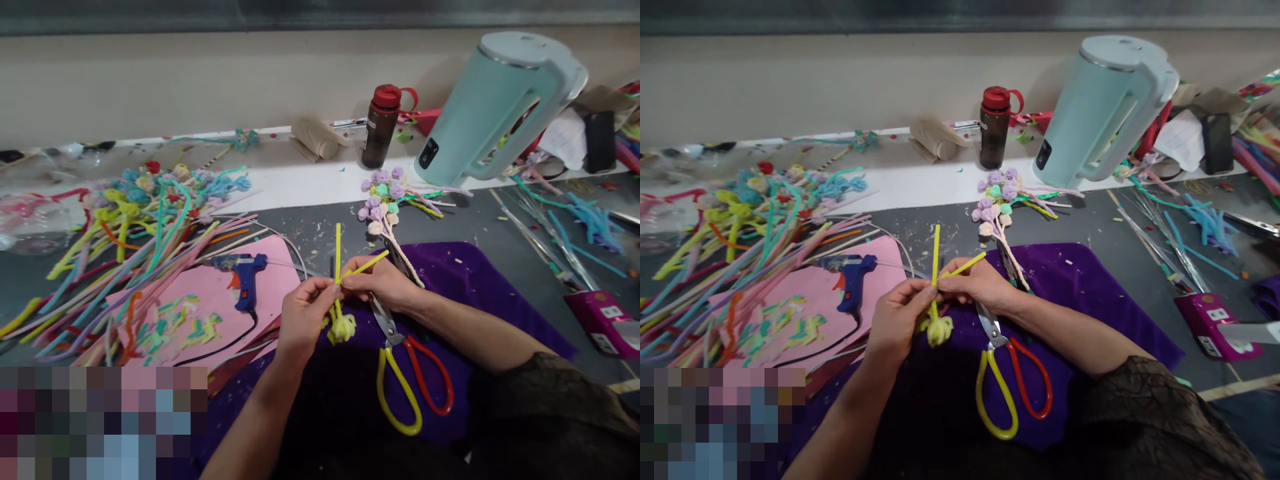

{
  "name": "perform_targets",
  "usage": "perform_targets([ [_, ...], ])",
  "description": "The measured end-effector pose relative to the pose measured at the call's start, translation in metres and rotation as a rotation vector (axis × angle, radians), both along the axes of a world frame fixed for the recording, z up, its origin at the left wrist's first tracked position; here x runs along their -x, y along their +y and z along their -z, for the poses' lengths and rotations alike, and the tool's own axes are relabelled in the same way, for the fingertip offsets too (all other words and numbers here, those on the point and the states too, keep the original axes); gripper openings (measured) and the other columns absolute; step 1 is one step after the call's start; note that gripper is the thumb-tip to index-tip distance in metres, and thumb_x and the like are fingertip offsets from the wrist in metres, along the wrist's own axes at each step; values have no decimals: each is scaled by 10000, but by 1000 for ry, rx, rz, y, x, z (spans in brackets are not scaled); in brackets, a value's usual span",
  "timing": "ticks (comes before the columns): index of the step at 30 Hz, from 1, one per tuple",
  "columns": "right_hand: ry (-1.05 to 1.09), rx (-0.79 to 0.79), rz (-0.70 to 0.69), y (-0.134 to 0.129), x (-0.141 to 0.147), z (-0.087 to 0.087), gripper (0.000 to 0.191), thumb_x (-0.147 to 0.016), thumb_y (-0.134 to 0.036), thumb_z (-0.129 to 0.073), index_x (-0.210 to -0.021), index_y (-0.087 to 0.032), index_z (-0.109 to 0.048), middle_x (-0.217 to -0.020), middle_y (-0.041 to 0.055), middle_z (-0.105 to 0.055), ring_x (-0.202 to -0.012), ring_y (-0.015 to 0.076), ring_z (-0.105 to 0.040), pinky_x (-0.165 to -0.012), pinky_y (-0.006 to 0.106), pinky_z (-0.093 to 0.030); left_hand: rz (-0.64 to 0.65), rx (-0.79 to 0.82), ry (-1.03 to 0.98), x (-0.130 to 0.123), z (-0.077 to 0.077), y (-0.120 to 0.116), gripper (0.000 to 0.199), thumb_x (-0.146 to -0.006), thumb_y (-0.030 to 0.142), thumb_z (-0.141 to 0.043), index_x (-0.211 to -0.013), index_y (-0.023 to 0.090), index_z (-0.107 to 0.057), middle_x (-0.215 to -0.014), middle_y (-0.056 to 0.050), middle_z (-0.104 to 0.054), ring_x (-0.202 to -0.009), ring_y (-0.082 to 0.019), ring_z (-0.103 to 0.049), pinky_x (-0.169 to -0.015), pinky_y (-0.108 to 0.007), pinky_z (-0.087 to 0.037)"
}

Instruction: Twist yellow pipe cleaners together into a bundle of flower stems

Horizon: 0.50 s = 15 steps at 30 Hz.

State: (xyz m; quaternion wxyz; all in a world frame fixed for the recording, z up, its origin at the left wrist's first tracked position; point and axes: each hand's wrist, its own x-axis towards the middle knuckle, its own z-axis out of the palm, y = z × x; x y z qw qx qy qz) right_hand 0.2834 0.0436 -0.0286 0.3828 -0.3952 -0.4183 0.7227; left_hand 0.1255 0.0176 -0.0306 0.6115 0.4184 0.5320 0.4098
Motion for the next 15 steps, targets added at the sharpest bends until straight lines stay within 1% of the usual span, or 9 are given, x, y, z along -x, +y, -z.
perform_targets([
  [2,-5,-64,-20,0,-2,-1,259,-664,-256,-709,-860,-135,-591,-645,-19,-610,-476,52,-492,-436,157,-386,0,148,-192,1,-3,2,138,-681,278,-678,-704,161,-610,-565,19,-611,-492,-95,-536,-511,-214,-421],
  [4,-14,-172,10,0,-4,-1,319,-651,-250,-727,-922,-155,-588,-727,-14,-608,-561,76,-545,-529,198,-457,14,227,-271,2,-6,3,128,-679,259,-677,-679,154,-603,-545,20,-606,-490,-86,-528,-520,-205,-417],
  [5,-40,-257,32,0,-5,-1,312,-656,-254,-728,-922,-161,-595,-759,-7,-601,-602,88,-560,-568,218,-475,22,246,-286,2,-7,3,123,-682,251,-673,-672,153,-601,-542,19,-606,-493,-83,-527,-522,-199,-413],
  [6,-85,-360,52,1,-7,0,281,-669,-260,-722,-907,-162,-608,-782,2,-595,-635,98,-567,-593,231,-482,31,258,-296,2,-8,3,120,-685,245,-670,-666,151,-598,-543,17,-606,-497,-80,-527,-520,-193,-408],
  [8,-224,-566,76,1,-9,0,216,-703,-266,-702,-873,-154,-632,-802,21,-588,-657,106,-563,-594,233,-475,47,268,-308,2,-8,2,122,-689,241,-663,-657,149,-591,-548,13,-605,-500,-77,-524,-507,-182,-395],
  [10,-339,-719,70,2,-11,-1,185,-736,-269,-678,-870,-146,-643,-797,37,-602,-656,111,-564,-588,233,-470,60,271,-317,1,-8,2,130,-692,242,-658,-647,145,-585,-553,8,-602,-498,-74,-516,-494,-176,-384],
  [12,-379,-825,50,3,-12,-1,158,-767,-260,-649,-876,-146,-646,-796,49,-630,-691,125,-584,-627,245,-481,63,278,-316,1,-8,3,146,-693,250,-655,-633,142,-577,-549,5,-596,-486,-72,-506,-483,-175,-377],
  [15,-400,-935,18,4,-13,-2,118,-806,-234,-601,-865,-149,-659,-796,59,-668,-764,141,-607,-698,253,-486,64,302,-306,0,-9,3,160,-692,272,-656,-648,140,-578,-556,2,-594,-474,-78,-503,-465,-180,-375],
])
